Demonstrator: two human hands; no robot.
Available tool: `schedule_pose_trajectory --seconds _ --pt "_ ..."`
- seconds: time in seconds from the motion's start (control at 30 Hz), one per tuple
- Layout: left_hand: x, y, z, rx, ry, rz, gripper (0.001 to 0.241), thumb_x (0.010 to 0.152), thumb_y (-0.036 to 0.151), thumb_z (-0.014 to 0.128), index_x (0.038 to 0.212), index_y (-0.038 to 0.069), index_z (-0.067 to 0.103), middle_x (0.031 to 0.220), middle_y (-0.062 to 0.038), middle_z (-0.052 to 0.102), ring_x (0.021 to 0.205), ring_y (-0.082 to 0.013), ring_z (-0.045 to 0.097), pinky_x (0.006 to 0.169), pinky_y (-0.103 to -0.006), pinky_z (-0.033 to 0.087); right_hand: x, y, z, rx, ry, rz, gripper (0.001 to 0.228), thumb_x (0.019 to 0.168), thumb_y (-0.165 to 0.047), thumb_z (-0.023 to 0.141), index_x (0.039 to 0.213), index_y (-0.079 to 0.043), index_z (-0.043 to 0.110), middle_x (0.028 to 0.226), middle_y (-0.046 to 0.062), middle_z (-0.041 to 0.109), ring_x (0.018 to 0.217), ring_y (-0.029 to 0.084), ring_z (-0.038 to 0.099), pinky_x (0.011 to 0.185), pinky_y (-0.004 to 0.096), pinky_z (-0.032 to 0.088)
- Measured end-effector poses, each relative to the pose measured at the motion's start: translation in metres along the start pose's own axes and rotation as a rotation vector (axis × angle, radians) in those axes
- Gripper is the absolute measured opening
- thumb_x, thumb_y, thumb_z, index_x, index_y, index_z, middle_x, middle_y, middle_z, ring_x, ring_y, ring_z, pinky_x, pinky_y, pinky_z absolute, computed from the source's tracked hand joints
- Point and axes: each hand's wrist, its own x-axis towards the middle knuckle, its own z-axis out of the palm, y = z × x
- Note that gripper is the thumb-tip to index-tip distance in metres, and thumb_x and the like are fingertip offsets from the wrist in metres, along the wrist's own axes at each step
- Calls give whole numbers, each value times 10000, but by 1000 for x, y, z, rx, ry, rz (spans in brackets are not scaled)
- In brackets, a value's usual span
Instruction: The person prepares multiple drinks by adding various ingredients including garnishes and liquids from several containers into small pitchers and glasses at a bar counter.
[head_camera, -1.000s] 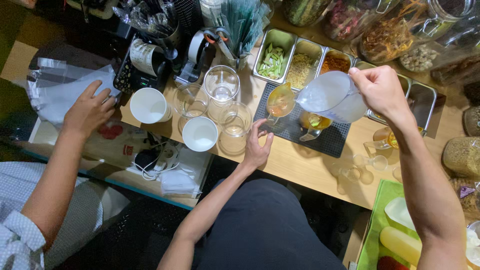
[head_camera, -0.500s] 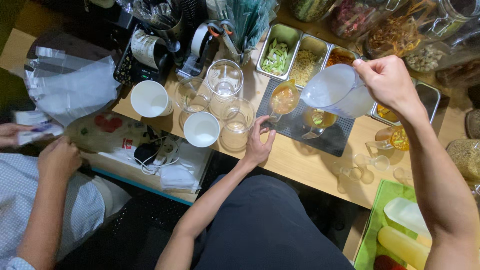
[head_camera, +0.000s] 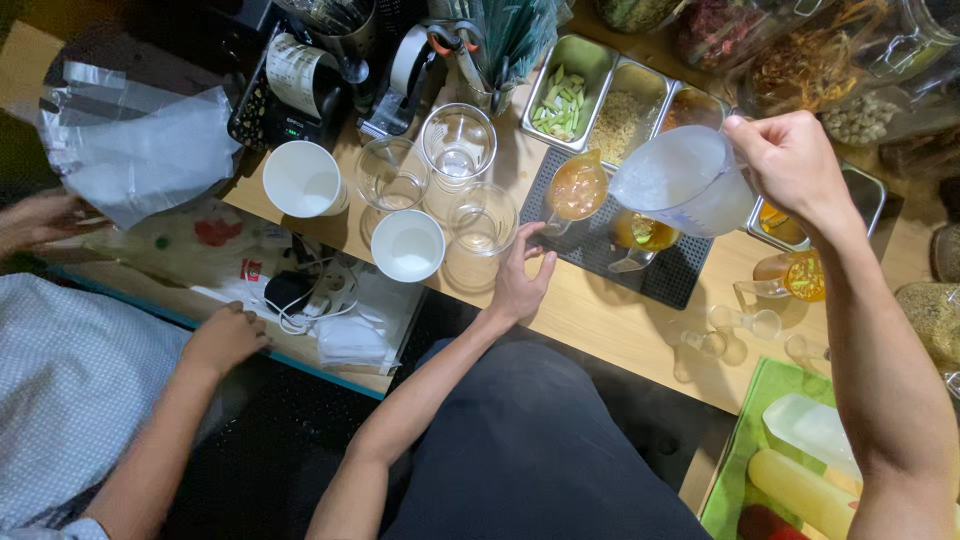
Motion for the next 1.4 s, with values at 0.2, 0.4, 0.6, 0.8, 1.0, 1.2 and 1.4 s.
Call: schedule_pose_trajectory --seconds 0.2,0.4,0.6,0.8,1.0,1.2,1.4 --pt "1 0 1 -4 16 5 477 980 124 660 1418 34 495 1466 -191 523 1255 -276 619 990 -348 585 -1 -6 3 18 -3 5 543 1109 -329 601 660 -24 606 535 -47 438 488 57 339 472 289 277" --pt "2 -1 0 3 22 22 476 976 109 669 1415 35 501 1456 -185 529 1263 -277 617 987 -345 591 6 28 5 66 18 -29 519 1123 -297 601 677 -31 598 560 -46 439 518 49 338 487 285 268" --pt "1 -4 3 21 32 32 498 962 95 680 1417 22 490 1446 -179 532 1265 -273 615 986 -342 588 -3 92 -6 492 -62 -155 519 1172 -270 588 711 -34 544 647 -52 472 604 39 364 582 255 289" --pt "0 -10 7 45 48 50 526 949 89 690 1419 -1 470 1441 -176 517 1253 -267 608 998 -348 574 -29 86 -39 246 -16 -101 507 1151 -266 576 709 -17 563 634 -58 480 631 45 371 568 258 301" --pt "0 -11 6 49 26 63 516 958 80 680 1418 2 460 1433 -170 507 1270 -263 589 1010 -345 562 -40 45 -44 -202 -17 56 531 1099 -325 593 712 38 614 510 27 435 491 115 362 478 326 307" --pt "0 -10 6 48 24 60 505 957 79 675 1410 8 463 1430 -167 496 1256 -260 586 1011 -343 559 -40 14 -35 -510 -66 79 534 1070 -429 591 830 28 725 543 155 527 503 285 490 562 444 421" --pt "0 -9 5 42 30 46 492 965 81 669 1405 11 462 1434 -166 497 1233 -254 605 1021 -343 553 -35 -7 -31 -650 -76 -11 450 1033 -445 606 1010 -40 802 764 235 703 714 399 686 722 498 552"
